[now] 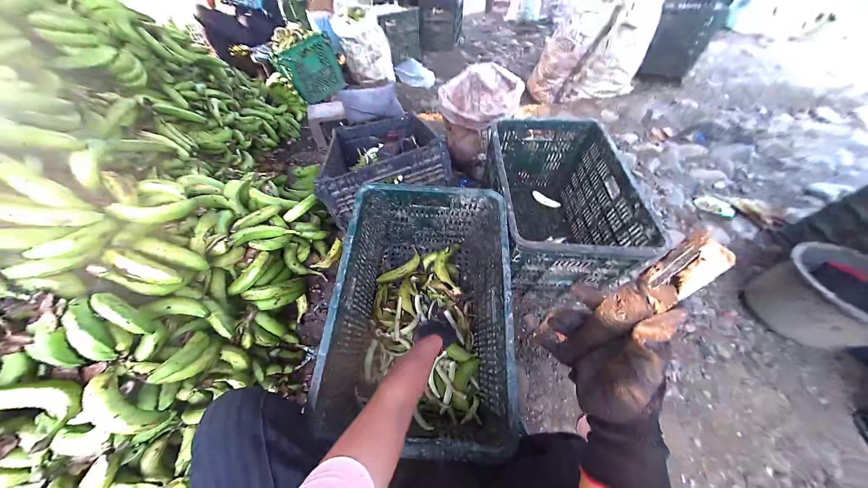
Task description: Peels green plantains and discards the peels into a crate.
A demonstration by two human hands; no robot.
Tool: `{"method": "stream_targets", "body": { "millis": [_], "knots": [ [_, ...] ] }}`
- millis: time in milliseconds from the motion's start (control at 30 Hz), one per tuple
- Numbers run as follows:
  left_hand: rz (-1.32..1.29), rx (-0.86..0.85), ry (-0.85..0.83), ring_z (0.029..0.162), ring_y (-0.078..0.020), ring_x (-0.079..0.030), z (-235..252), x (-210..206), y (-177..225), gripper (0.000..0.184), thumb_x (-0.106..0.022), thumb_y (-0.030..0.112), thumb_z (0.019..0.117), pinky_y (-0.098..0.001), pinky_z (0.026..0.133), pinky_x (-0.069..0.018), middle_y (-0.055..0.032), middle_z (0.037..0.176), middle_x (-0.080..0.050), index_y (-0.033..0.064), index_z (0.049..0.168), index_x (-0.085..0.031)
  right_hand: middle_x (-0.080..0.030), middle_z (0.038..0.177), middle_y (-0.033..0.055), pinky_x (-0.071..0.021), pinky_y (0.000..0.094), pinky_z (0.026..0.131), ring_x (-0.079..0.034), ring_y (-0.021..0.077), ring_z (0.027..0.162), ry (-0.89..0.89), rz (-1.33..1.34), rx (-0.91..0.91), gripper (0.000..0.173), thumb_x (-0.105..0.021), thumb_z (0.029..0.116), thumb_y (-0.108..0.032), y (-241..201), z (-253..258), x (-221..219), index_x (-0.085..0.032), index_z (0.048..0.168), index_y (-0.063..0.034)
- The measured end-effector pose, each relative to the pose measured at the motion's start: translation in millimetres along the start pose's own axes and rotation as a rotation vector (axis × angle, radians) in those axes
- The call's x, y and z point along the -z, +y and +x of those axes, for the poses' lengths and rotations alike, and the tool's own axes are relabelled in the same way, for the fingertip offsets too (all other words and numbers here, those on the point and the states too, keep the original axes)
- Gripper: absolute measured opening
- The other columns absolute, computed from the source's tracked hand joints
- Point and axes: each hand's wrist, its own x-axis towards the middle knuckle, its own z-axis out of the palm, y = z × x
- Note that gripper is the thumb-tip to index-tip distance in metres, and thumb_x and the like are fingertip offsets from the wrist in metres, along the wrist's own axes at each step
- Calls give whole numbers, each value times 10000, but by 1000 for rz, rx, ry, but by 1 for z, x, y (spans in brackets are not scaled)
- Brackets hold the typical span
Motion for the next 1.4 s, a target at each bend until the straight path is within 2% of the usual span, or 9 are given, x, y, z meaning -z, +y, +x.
{"method": "stream_targets", "body": {
  "millis": [167, 267, 400, 667, 833, 933, 1067, 1233, 1400],
  "knots": [
    [-118, 91, 54, 1356, -369, -512, 12, -26, 5, 604, -572, 497, 977, -596, 1092, -410, -213, 1438, -555, 7, 1326, -621, -696, 796, 4, -622, 424, 582, -710, 204, 692, 24, -71, -107, 883, -490, 835, -854, 2, 0, -14, -514, 1266, -83],
    [-257, 91, 62, 1353, -356, -519, 4, -19, -7, 632, -584, 472, 980, -568, 1093, -424, -213, 1442, -546, 16, 1415, -534, -722, 864, 2, -621, 368, 577, -710, 176, 682, -7, -148, -120, 788, -366, 943, -787, 5, 5, -18, -479, 1263, -77],
    [-433, -198, 166, 1295, -374, -556, 3, -16, -53, 651, -647, 445, 971, -582, 1082, -433, -226, 1374, -583, 47, 1455, -470, -742, 868, 53, -569, 291, 492, -658, 142, 554, -229, -160, -60, 793, -326, 966, -759, 17, 11, -27, -534, 1185, -25],
    [-1003, -745, 499, 980, -177, -672, -84, 94, -120, 448, -698, 227, 964, -372, 872, -580, -128, 1108, -665, -18, 1295, -523, -683, 1203, 104, -605, 293, 561, -680, 152, 632, -476, -197, -355, 805, -297, 1025, -688, 45, 3, -71, -346, 1470, -19],
    [-1576, -728, 407, 902, -209, -703, -118, 108, -146, 559, -589, 119, 1023, -381, 751, -625, -141, 1166, -645, 97, 1519, -333, -642, 1259, 73, -589, 274, 606, -664, 113, 679, -515, -338, -579, 639, -227, 1089, -518, 64, -18, -114, -322, 1559, -95],
    [-1766, -679, 258, 966, -272, -683, -108, 93, -147, 444, -511, 90, 1054, -434, 807, -612, -186, 1198, -611, 40, 1470, -364, -681, 969, 85, -627, 356, 661, -689, 170, 682, -463, -349, -639, 647, -253, 1088, -523, 87, -31, -127, -410, 1463, -19],
    [-1437, -774, 562, 1019, -133, -650, -110, 93, -145, 423, -645, 127, 991, -333, 876, -566, -79, 1193, -653, 59, 1388, -515, -629, 701, 17, -617, 318, 570, -662, 144, 569, -399, -385, -628, 551, -288, 1104, -446, 107, -48, -133, -461, 1358, 11],
    [-1346, -823, 671, 1052, -119, -640, -108, 85, -148, 471, -652, 291, 1003, -360, 872, -569, -9, 1287, -626, 209, 1439, -492, -591, 674, -19, -589, 284, 586, -616, 92, 558, -371, -452, -491, 476, -332, 1097, -379, 130, -68, -136, -479, 1269, 41],
    [-1289, -788, 762, 1073, -101, -631, -111, 83, -144, 550, -672, 277, 990, -324, 894, -556, -15, 1334, -607, 234, 1490, -447, -596, 711, -3, -588, 273, 598, -612, 84, 570, -358, -447, -502, 460, -287, 1104, -331, 145, -68, -139, -460, 1277, 59]
  ]
}}
